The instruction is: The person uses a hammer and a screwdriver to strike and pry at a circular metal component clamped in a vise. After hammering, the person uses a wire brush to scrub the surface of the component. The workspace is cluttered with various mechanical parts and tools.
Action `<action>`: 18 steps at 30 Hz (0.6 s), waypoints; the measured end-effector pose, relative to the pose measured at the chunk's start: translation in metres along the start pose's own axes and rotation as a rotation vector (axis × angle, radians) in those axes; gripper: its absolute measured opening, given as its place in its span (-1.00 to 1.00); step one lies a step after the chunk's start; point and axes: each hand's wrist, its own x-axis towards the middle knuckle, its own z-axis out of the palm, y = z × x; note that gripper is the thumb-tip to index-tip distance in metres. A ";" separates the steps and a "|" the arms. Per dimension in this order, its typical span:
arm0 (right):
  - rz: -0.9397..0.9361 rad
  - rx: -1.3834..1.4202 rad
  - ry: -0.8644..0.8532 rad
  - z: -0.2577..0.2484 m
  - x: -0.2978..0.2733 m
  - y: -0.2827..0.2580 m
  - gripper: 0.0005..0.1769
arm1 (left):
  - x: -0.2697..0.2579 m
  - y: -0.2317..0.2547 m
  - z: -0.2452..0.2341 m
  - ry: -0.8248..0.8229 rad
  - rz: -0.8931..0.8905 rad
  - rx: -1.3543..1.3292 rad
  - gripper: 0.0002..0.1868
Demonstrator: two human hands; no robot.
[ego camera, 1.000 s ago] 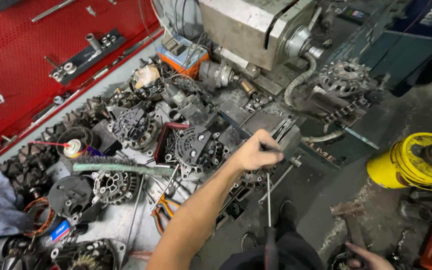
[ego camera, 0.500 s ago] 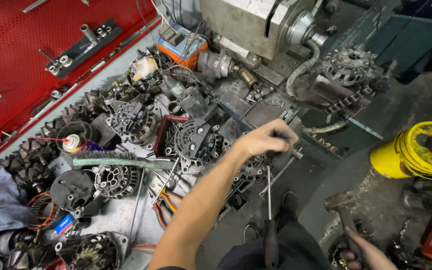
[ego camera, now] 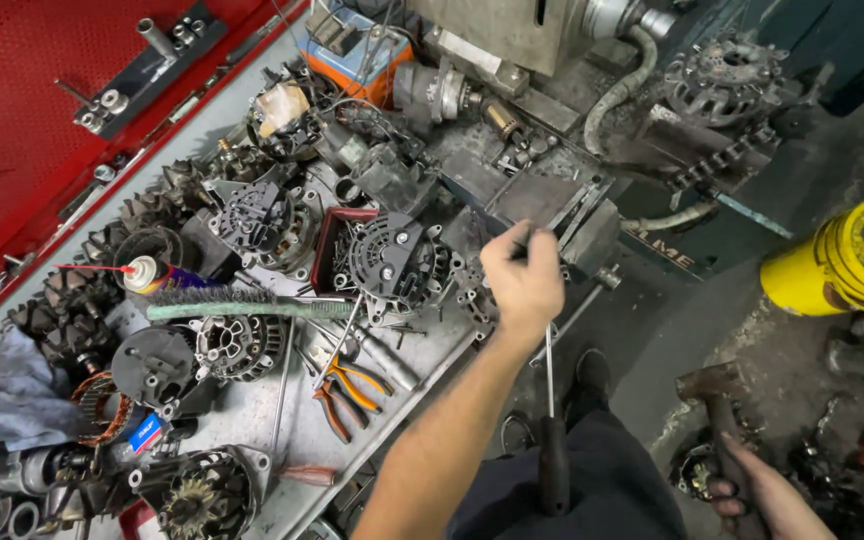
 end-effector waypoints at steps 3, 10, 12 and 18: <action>-0.061 0.098 0.050 0.018 -0.034 -0.004 -0.68 | 0.010 -0.012 -0.023 -0.224 -0.057 -0.072 -0.79; -0.034 0.175 -0.024 0.006 -0.029 0.003 -0.55 | 0.077 0.112 -0.016 -1.361 -0.174 -0.125 -0.75; -0.044 0.192 -0.056 -0.007 -0.015 0.006 -0.53 | 0.081 0.112 -0.007 -1.505 -0.015 -0.068 -0.74; 0.000 0.225 0.010 -0.005 -0.030 0.005 -0.30 | 0.059 0.083 0.006 -1.572 -0.151 -0.224 -0.74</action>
